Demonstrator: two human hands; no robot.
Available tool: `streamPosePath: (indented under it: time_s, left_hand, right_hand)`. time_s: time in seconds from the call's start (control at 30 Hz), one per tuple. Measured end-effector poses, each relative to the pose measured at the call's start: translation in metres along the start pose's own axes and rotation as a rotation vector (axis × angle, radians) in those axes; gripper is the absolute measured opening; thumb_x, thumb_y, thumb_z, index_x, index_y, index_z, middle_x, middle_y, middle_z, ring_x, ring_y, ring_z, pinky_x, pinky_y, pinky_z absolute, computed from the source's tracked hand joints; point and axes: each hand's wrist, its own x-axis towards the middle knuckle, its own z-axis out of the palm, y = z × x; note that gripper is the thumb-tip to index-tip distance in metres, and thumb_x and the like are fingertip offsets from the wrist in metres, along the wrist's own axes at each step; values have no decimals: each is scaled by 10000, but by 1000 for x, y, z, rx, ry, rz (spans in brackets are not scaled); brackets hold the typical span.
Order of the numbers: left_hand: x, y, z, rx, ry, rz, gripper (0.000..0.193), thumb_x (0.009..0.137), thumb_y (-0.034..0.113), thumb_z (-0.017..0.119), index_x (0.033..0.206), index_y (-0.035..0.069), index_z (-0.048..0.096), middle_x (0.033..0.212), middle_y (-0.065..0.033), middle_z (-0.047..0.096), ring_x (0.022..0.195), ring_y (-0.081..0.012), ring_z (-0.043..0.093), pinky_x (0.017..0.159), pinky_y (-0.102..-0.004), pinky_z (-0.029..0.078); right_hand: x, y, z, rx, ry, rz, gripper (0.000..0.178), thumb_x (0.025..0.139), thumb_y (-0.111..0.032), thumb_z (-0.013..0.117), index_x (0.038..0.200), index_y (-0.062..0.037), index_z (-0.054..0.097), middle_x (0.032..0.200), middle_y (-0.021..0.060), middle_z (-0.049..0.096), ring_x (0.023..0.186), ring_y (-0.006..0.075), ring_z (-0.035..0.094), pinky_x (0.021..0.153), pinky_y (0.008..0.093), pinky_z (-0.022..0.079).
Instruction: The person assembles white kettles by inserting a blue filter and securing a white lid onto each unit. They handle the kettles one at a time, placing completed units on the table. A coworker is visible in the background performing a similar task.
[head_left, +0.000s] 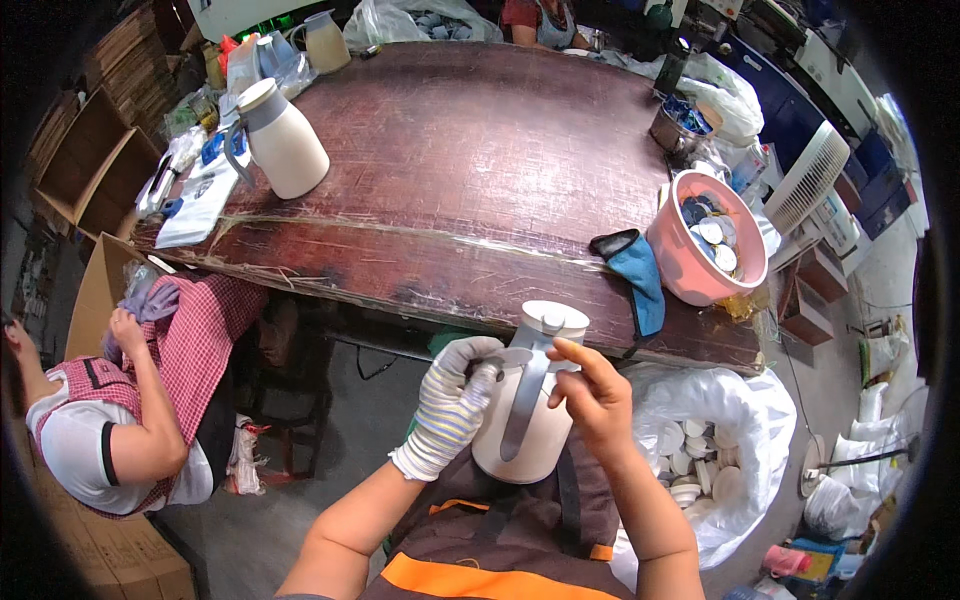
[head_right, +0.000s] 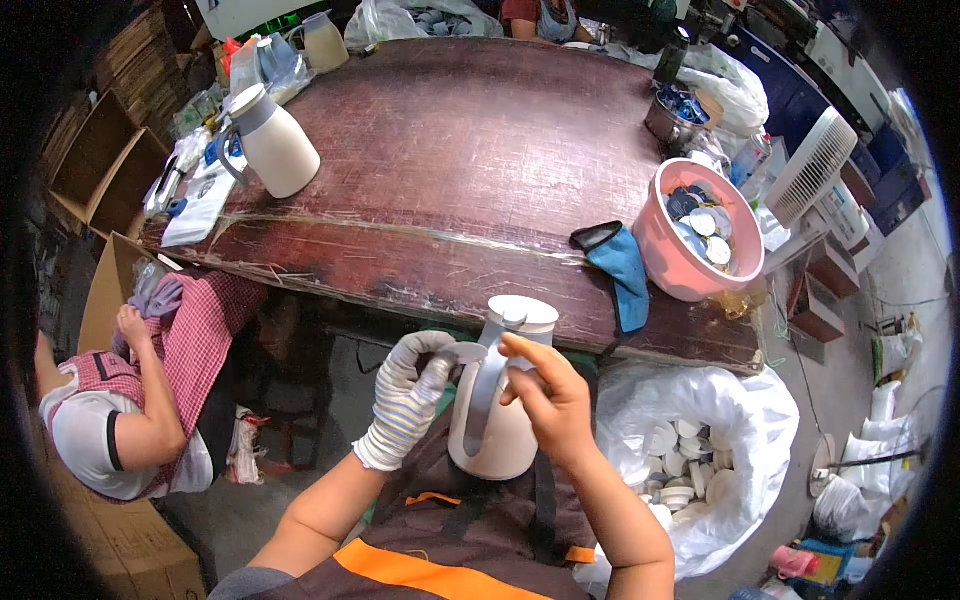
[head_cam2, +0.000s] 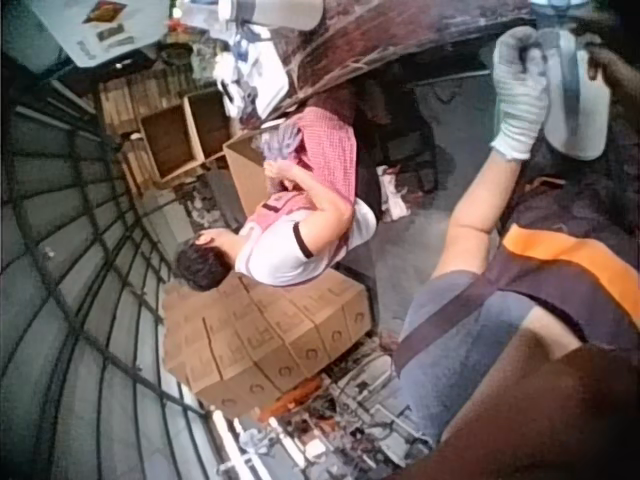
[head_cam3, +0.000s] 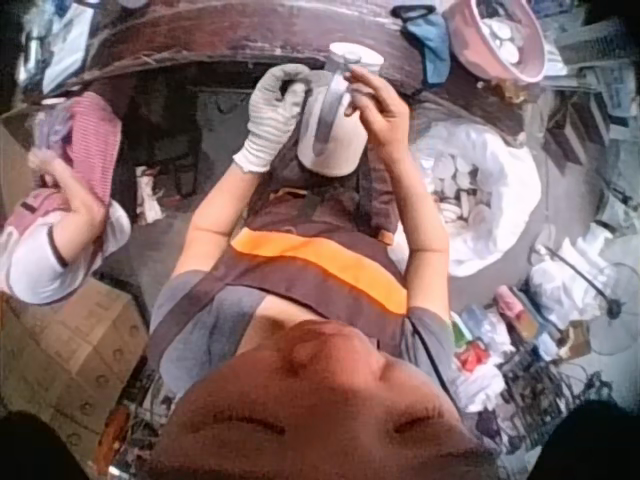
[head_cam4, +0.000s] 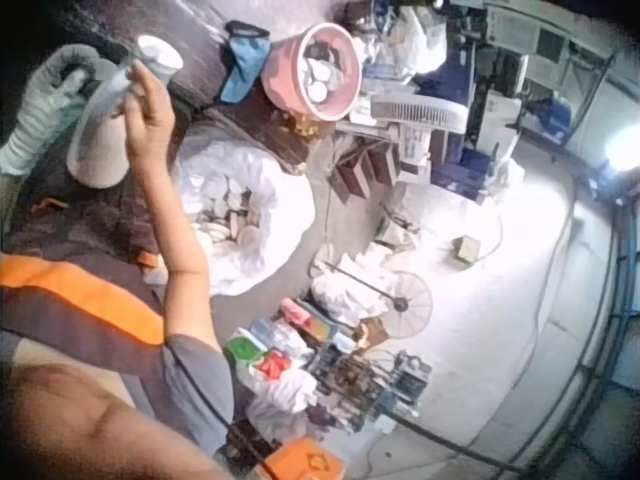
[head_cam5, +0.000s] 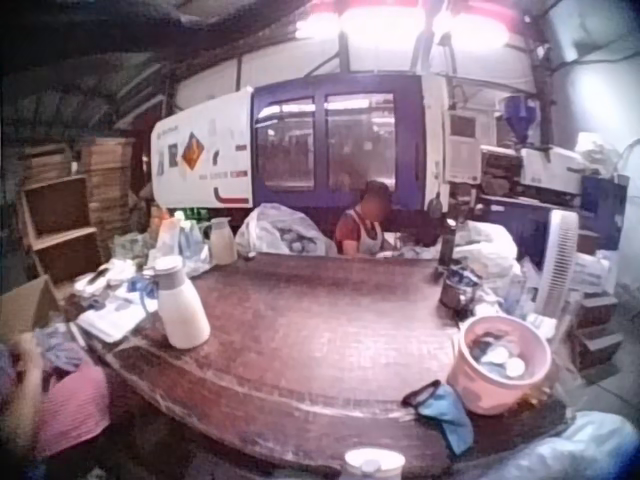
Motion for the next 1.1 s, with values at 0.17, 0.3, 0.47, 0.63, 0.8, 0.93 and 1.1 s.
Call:
streamPosePath:
  time_s: [0.17, 0.3, 0.47, 0.63, 0.8, 0.93, 1.1]
  left_hand:
    - [10, 32, 2, 480, -227, 475, 240, 862, -59, 583, 1075, 49, 606, 1021, -48, 627, 937, -133, 603, 845, -292, 494]
    - [-4, 12, 16, -91, 4, 48, 444, 845, -6, 630, 1260, 83, 498, 1052, -41, 605, 882, -113, 598, 789, -277, 505]
    - [-19, 16, 29, -214, -318, -543, 628, 845, 211, 688, 1384, 82, 392, 919, -16, 582, 693, -82, 571, 545, -228, 457]
    - [-17, 21, 13, -318, -67, -473, 472, 856, 141, 700, 1265, 37, 489, 866, 11, 591, 608, -40, 501, 512, -181, 429]
    - [-25, 3, 2, -243, -47, -404, 511, 859, 119, 695, 1305, 18, 466, 912, 3, 583, 717, -48, 511, 603, -197, 442]
    - [-19, 11, 7, 318, -72, -39, 360, 839, 94, 687, 1186, 70, 593, 1129, -88, 555, 974, -165, 586, 831, -303, 514]
    - [-7, 39, 22, 915, -158, 284, 270, 757, 127, 746, 1021, 104, 691, 1303, -174, 476, 1022, -305, 604, 861, -376, 519]
  right_hand:
    - [10, -22, 22, -648, -56, -405, 470, 760, -46, 742, 1209, -76, 608, 997, 92, 656, 719, 213, 638, 654, 296, 508]
    - [17, -22, 15, -844, 108, -490, 241, 765, -108, 745, 983, -58, 657, 849, 84, 648, 724, 260, 634, 621, 349, 489]
    - [16, -10, 10, -767, 172, -328, 186, 838, -182, 699, 920, -22, 651, 849, 105, 643, 691, 243, 613, 627, 335, 481]
    - [11, 20, -61, -284, 369, 0, 199, 904, -167, 633, 894, 31, 648, 771, -6, 631, 717, 68, 534, 637, 248, 433]
    - [-36, 59, -54, 174, 229, 187, 177, 893, -147, 657, 984, 5, 654, 1273, 86, 553, 1054, 122, 558, 904, 285, 448]
    - [-44, 59, -40, 340, 121, 247, 150, 873, -131, 676, 938, 4, 672, 1467, 110, 390, 1261, 211, 460, 1033, 348, 366]
    - [-45, 41, -33, 546, 93, 291, 151, 869, -101, 664, 967, 14, 664, 1453, 133, 411, 1270, 205, 454, 1066, 345, 339]
